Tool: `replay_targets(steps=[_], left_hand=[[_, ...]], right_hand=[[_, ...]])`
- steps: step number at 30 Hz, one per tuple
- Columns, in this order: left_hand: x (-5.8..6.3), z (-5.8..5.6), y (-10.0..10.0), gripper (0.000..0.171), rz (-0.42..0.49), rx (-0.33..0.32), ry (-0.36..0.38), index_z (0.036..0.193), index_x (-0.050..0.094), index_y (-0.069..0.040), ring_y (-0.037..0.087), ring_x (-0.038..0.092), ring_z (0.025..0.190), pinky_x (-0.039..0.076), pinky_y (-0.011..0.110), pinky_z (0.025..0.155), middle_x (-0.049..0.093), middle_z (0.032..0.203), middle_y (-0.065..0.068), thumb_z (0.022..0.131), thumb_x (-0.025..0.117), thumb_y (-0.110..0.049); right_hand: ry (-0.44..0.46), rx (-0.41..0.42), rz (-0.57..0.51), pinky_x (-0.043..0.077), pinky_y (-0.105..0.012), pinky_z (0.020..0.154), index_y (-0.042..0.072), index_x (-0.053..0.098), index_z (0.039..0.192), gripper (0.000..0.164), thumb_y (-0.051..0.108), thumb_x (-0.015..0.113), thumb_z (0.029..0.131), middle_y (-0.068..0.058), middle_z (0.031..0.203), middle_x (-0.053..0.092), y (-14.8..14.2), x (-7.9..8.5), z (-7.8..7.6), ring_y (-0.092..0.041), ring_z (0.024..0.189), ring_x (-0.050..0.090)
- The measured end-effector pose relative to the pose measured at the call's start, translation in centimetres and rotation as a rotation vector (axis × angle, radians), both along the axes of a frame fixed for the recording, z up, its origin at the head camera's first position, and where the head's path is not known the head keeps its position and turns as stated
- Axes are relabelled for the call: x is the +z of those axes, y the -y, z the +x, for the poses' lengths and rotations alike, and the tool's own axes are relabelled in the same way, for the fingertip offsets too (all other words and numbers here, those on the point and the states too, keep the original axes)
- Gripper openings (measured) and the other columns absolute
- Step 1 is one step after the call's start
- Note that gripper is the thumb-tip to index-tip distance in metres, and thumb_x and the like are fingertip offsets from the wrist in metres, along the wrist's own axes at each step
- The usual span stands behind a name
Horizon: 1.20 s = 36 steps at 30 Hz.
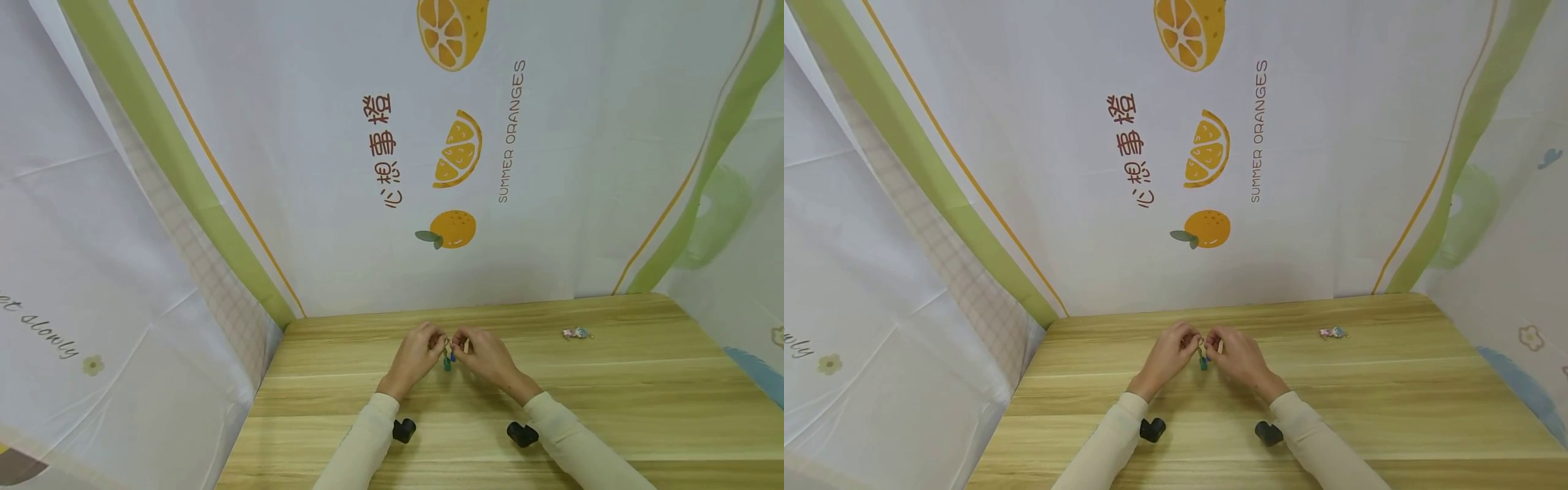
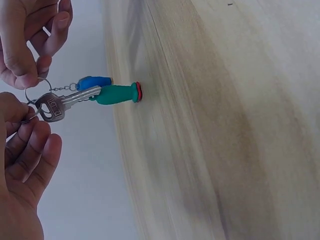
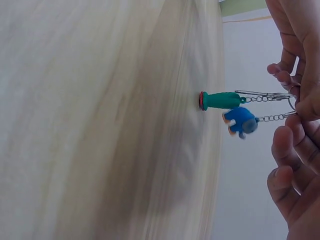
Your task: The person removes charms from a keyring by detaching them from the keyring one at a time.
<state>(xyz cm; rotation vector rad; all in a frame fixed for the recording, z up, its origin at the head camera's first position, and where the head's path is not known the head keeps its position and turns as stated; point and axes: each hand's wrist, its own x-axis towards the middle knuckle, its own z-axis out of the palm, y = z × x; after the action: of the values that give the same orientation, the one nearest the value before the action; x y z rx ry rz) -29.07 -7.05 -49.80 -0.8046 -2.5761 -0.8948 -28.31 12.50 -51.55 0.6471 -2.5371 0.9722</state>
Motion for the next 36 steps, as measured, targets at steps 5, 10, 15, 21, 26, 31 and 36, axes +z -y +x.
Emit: replay_targets(steps=[5,10,15,21,26,31,36], left_hand=[[0.04,-0.02,-0.05,0.010,0.005,-0.007,-0.005,0.106,0.076,-0.008,0.005,0.059,0.078,0.053,0.017,0.069,0.069,0.093,0.001,0.106,0.067,-0.013],[0.07,-0.03,-0.15,0.011,0.005,-0.022,-0.002,0.107,0.076,-0.008,0.005,0.060,0.080,0.054,0.017,0.071,0.070,0.096,0.001,0.106,0.067,-0.014],[0.11,0.02,-0.25,0.011,0.005,-0.036,0.010,0.108,0.076,-0.008,0.005,0.060,0.080,0.054,0.017,0.072,0.069,0.097,0.001,0.106,0.067,-0.015],[0.25,0.16,-0.34,0.011,0.001,-0.046,0.028,0.109,0.075,-0.009,0.005,0.061,0.082,0.054,0.017,0.073,0.070,0.099,0.001,0.107,0.066,-0.014],[0.23,0.18,-0.42,0.010,-0.012,-0.035,-0.003,0.108,0.075,-0.010,0.006,0.060,0.081,0.052,0.017,0.071,0.070,0.098,0.001,0.106,0.066,-0.014],[0.02,0.09,-0.55,0.009,-0.049,-0.019,-0.081,0.104,0.076,-0.011,0.006,0.061,0.078,0.050,0.015,0.067,0.070,0.094,0.000,0.105,0.067,-0.014],[-0.15,0.02,-0.55,0.009,-0.058,-0.002,-0.088,0.103,0.075,-0.011,0.007,0.062,0.079,0.049,0.015,0.066,0.070,0.094,0.000,0.105,0.067,-0.014]], right_hand=[[0.046,-0.017,0.008,0.041,-0.020,0.052,0.016,0.070,0.093,0.008,0.017,0.077,0.098,0.007,0.080,0.069,-0.06,0.10,-0.01,0.002,0.056,0.046],[0.096,-0.032,-0.010,0.040,-0.022,0.050,0.016,0.071,0.095,0.007,0.019,0.074,0.100,0.007,0.082,0.069,-0.04,0.29,-0.03,0.000,0.054,0.047],[0.103,-0.038,-0.004,0.041,-0.021,0.051,0.015,0.070,0.095,0.007,0.019,0.075,0.099,0.006,0.082,0.069,-0.02,0.33,-0.03,0.000,0.055,0.048],[0.085,-0.031,0.002,0.043,-0.021,0.052,0.015,0.070,0.095,0.006,0.016,0.075,0.098,0.006,0.081,0.069,-0.06,0.28,-0.03,0.000,0.058,0.050],[0.068,-0.024,0.007,0.043,-0.021,0.053,0.017,0.069,0.093,0.007,0.015,0.075,0.097,0.007,0.079,0.068,-0.07,0.21,-0.14,0.001,0.059,0.050],[0.056,-0.022,0.000,0.043,-0.021,0.053,0.018,0.069,0.092,0.009,0.015,0.076,0.097,0.008,0.079,0.067,-0.02,0.15,-0.17,0.001,0.059,0.050],[0.014,-0.015,-0.003,0.043,-0.021,0.054,0.018,0.068,0.090,0.011,0.012,0.076,0.095,0.008,0.078,0.067,-0.02,0.08,-0.05,0.002,0.061,0.051]])
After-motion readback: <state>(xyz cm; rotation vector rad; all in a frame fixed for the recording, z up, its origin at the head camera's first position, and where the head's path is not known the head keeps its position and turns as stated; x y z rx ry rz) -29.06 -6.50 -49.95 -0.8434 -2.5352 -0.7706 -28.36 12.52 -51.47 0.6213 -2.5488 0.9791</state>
